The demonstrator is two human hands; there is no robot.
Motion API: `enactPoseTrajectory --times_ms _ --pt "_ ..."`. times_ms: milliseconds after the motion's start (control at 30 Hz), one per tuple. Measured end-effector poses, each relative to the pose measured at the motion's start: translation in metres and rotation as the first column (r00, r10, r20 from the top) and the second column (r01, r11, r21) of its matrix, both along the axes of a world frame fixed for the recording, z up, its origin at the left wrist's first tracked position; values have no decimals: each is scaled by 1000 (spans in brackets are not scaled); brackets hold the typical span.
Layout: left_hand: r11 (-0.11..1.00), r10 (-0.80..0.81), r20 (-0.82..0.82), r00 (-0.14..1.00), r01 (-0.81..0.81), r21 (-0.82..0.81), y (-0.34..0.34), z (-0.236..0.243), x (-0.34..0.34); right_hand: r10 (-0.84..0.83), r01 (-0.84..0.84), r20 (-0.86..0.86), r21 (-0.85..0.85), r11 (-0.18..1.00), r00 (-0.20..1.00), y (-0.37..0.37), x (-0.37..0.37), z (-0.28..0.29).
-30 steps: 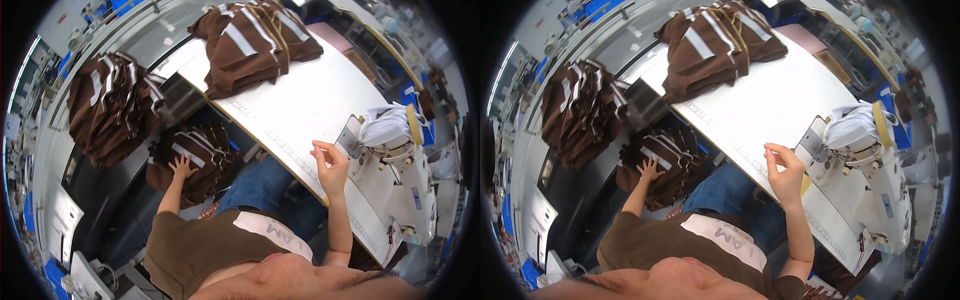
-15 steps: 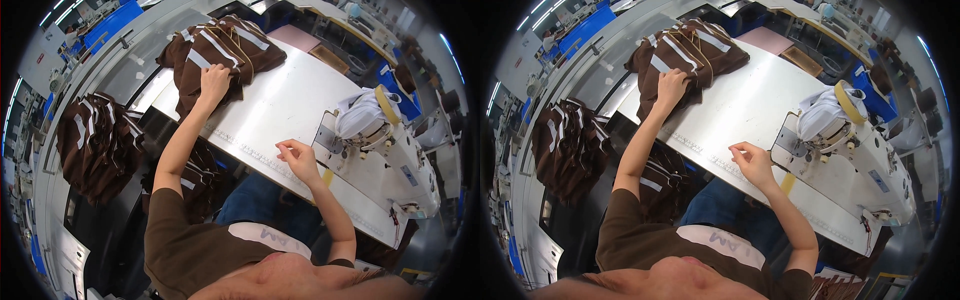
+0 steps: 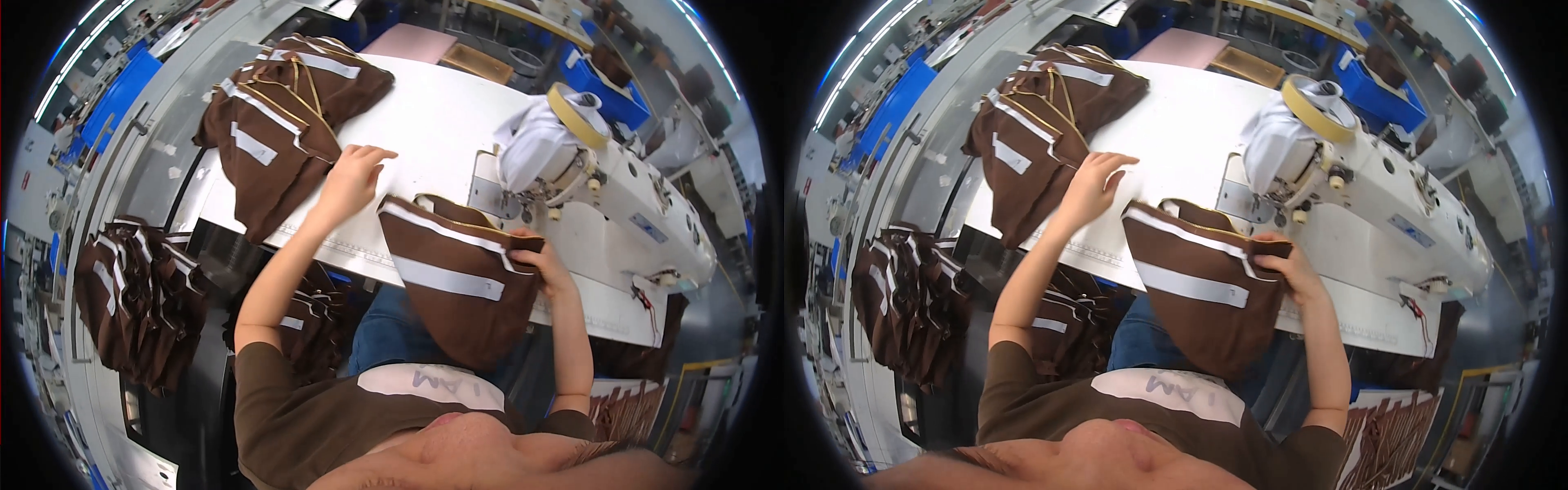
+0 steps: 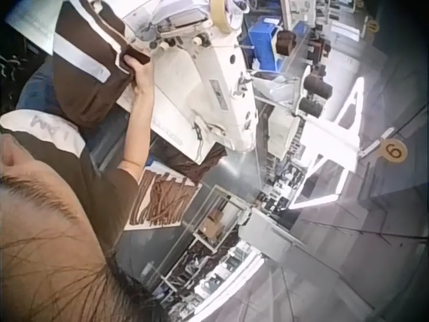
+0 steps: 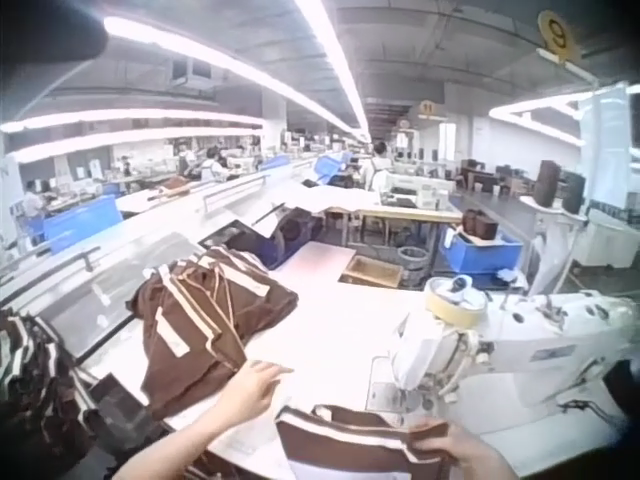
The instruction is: Sewing and assembling brown backpack components with reflective strips using an industrial sewing machine.
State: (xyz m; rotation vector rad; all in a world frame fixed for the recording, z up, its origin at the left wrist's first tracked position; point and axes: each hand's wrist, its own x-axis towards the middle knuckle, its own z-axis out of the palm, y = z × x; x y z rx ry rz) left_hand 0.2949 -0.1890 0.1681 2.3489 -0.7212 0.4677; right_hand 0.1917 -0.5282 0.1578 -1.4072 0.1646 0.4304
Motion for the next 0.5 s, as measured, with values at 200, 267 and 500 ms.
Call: enactPoseTrajectory --times_ms 200,267,500 --pt "812 -456 -519 723 577 90 -30 -31 18 -252 269 119 -155 951 960 -86 -24 -20" --pt "719 -572 -494 655 690 84 -49 -29 -3 -424 468 253 -147 872 870 -89 -29 -25" --pt "682 -729 -501 466 550 -481 -108 -50 -57 -314 713 818 -159 683 483 -70 -34 -27"
